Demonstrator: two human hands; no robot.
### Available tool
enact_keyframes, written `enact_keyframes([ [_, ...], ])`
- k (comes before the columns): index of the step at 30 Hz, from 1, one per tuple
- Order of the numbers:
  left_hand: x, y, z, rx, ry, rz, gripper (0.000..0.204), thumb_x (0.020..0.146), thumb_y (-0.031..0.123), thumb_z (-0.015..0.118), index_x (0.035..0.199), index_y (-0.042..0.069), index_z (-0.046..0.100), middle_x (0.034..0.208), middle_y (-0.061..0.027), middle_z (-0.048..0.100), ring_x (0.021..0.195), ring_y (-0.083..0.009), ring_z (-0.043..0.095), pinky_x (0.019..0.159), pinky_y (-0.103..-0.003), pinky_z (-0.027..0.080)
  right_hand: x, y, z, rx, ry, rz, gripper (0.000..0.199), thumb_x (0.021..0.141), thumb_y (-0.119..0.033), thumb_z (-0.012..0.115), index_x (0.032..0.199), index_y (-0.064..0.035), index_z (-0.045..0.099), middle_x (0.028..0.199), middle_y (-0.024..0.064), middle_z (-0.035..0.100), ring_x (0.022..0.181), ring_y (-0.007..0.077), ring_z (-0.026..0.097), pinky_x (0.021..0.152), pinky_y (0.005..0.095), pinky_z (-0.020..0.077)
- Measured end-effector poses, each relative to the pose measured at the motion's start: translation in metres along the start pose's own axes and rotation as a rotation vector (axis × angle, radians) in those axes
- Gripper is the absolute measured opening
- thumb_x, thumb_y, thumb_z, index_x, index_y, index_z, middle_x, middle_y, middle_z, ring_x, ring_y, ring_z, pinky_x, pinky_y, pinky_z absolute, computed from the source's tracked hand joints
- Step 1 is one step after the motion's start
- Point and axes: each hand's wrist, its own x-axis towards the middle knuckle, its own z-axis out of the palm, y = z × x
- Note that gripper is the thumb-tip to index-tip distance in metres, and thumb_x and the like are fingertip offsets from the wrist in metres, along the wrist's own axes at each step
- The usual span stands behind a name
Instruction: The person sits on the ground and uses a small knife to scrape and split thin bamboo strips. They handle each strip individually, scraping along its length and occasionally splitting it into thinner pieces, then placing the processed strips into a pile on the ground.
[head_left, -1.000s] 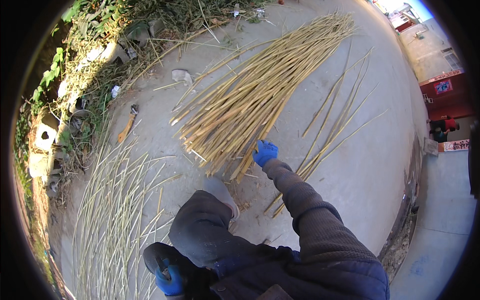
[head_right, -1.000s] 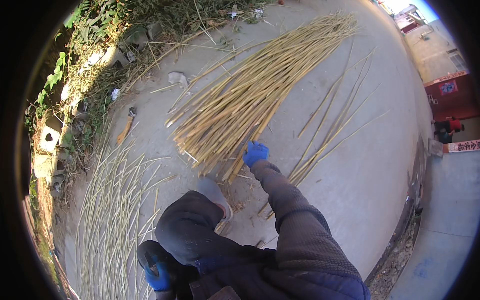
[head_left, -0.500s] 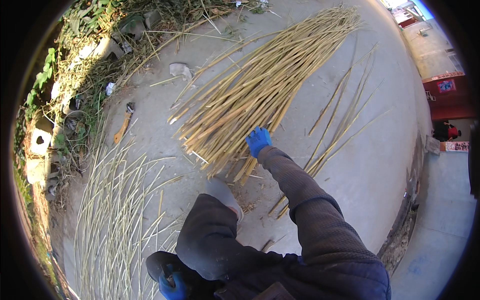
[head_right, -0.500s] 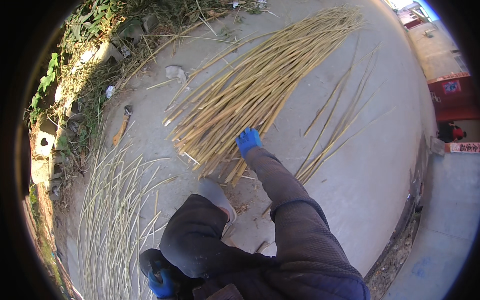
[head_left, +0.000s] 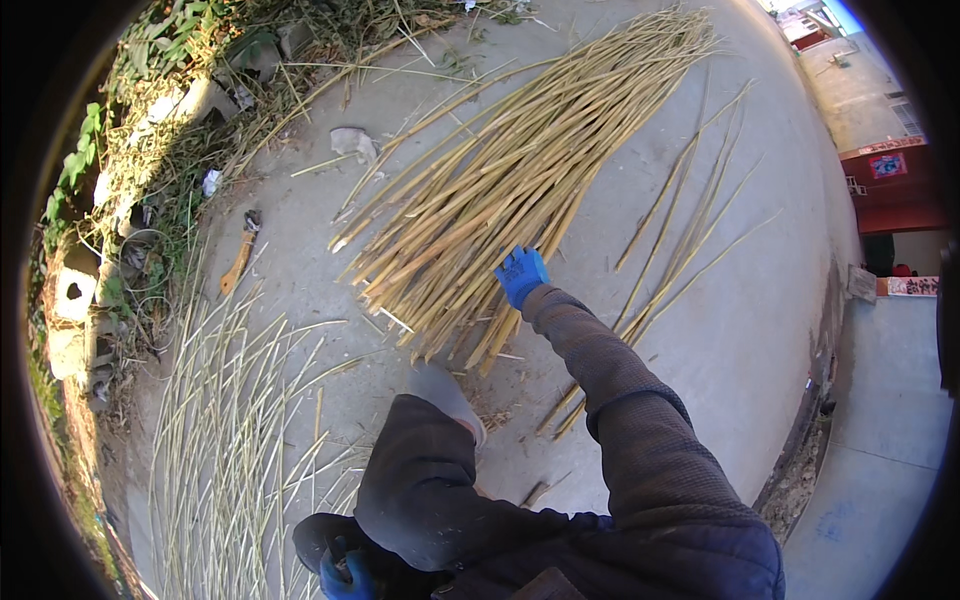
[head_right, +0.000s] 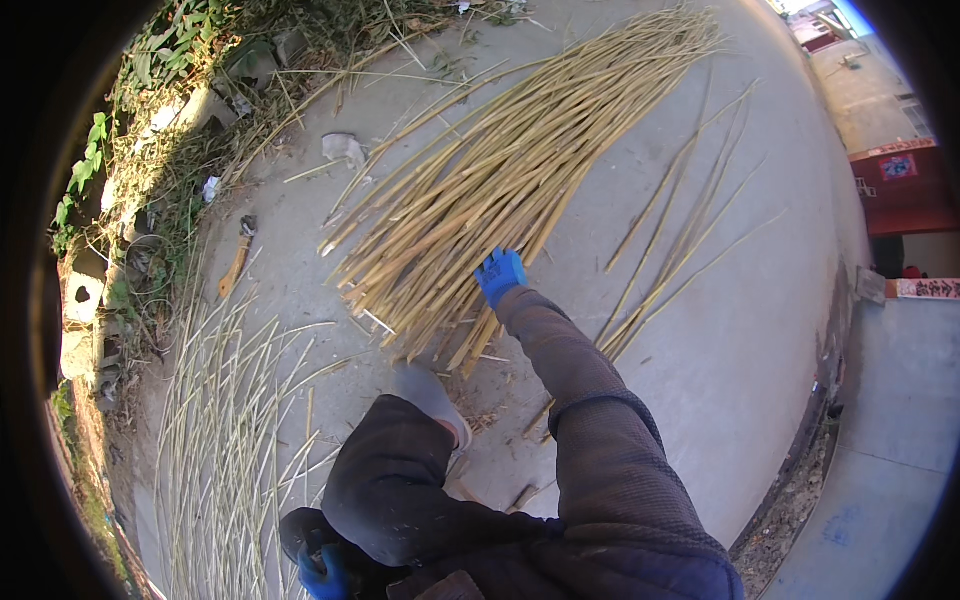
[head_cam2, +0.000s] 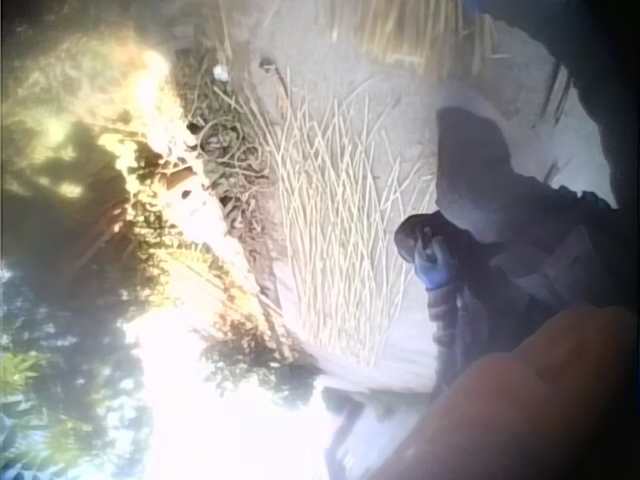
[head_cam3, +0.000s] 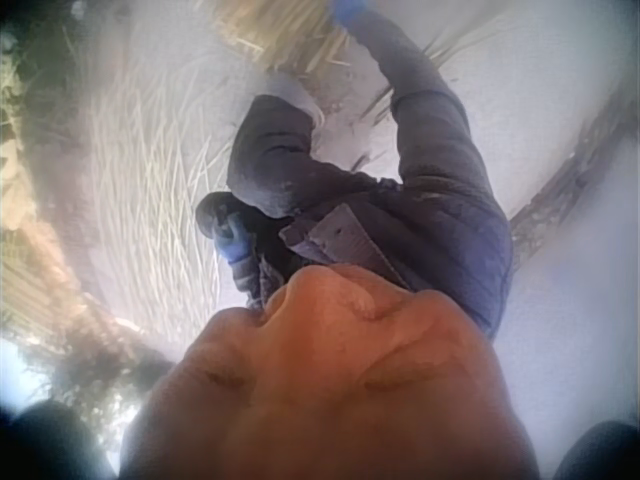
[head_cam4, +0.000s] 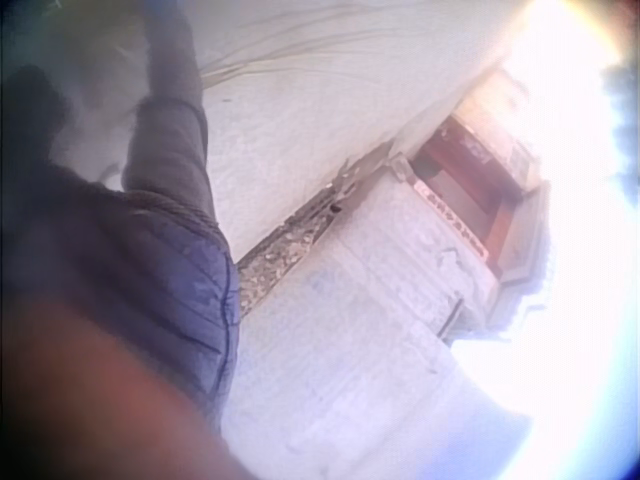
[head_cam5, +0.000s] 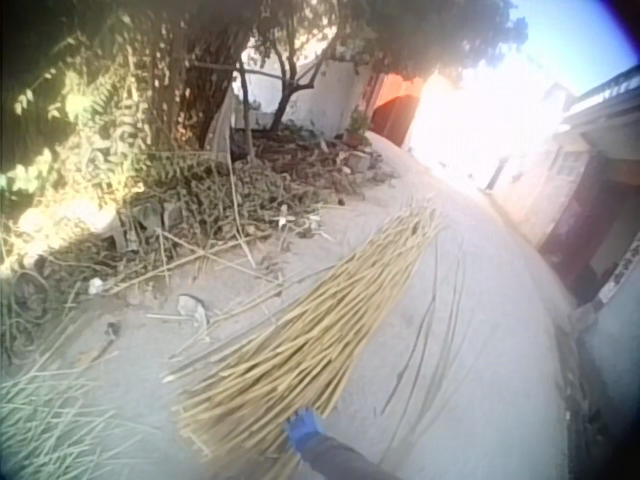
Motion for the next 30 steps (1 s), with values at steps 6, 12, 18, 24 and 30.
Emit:
enact_keyframes([
  [6,0.001,0.005,0.002,0.014,0.002,-0.044,0.041,0.090,0.032,0.069,0.119,0.002,0.067,0.111,-0.0160,0.071,0.098,-0.0275,0.069,0.083,-0.039,0.054,-0.007,0.009,-0.034,-0.013,-0.207,-0.166,0.053,0.096,-0.033,0.060,0.146,-0.0237,0.046,0.147,0.0011,0.049,0.135,0.0239,0.044,0.110,0.0415,0.0327],
  [12,0.002,0.003,0.003,0.013,0.020,0.076,0.042,0.091,0.034,0.068,0.119,0.003,0.067,0.111,-0.0161,0.071,0.096,-0.0286,0.069,0.083,-0.039,0.053,-0.039,0.073,-0.107,0.522,-0.344,-0.259,0.043,0.094,-0.035,0.062,0.135,-0.0235,0.057,0.137,-0.0014,0.057,0.128,0.0233,0.049,0.109,0.0429,0.0340],
  [18,0.002,0.004,-0.001,0.089,-0.031,-0.101,0.036,0.091,0.035,0.067,0.113,0.007,0.071,0.114,-0.0159,0.071,0.101,-0.0281,0.068,0.086,-0.039,0.053,-0.046,0.084,-0.089,0.553,-0.096,0.034,0.023,0.096,-0.026,0.055,0.117,-0.0202,0.062,0.119,0.0030,0.060,0.120,0.0227,0.052,0.105,0.0435,0.0344],
  [24,0.004,0.007,-0.001,0.056,-0.037,-0.076,0.034,0.093,0.032,0.065,0.113,0.005,0.071,0.116,-0.0162,0.070,0.104,-0.0280,0.067,0.090,-0.039,0.051,-0.047,0.110,-0.050,0.455,0.036,0.168,0.030,0.092,-0.021,0.058,0.121,-0.0186,0.063,0.126,0.0079,0.059,0.123,0.0251,0.049,0.105,0.0433,0.0370],
  [30,0.008,0.008,0.003,0.017,-0.056,-0.006,0.031,0.093,0.026,0.064,0.115,0.004,0.070,0.119,-0.0161,0.069,0.110,-0.0291,0.064,0.096,-0.039,0.049,-0.042,0.090,-0.073,0.449,-0.070,-0.178,0.035,0.096,-0.023,0.056,0.130,-0.0223,0.058,0.132,0.0058,0.056,0.127,0.0253,0.048,0.107,0.0427,0.0348],
])
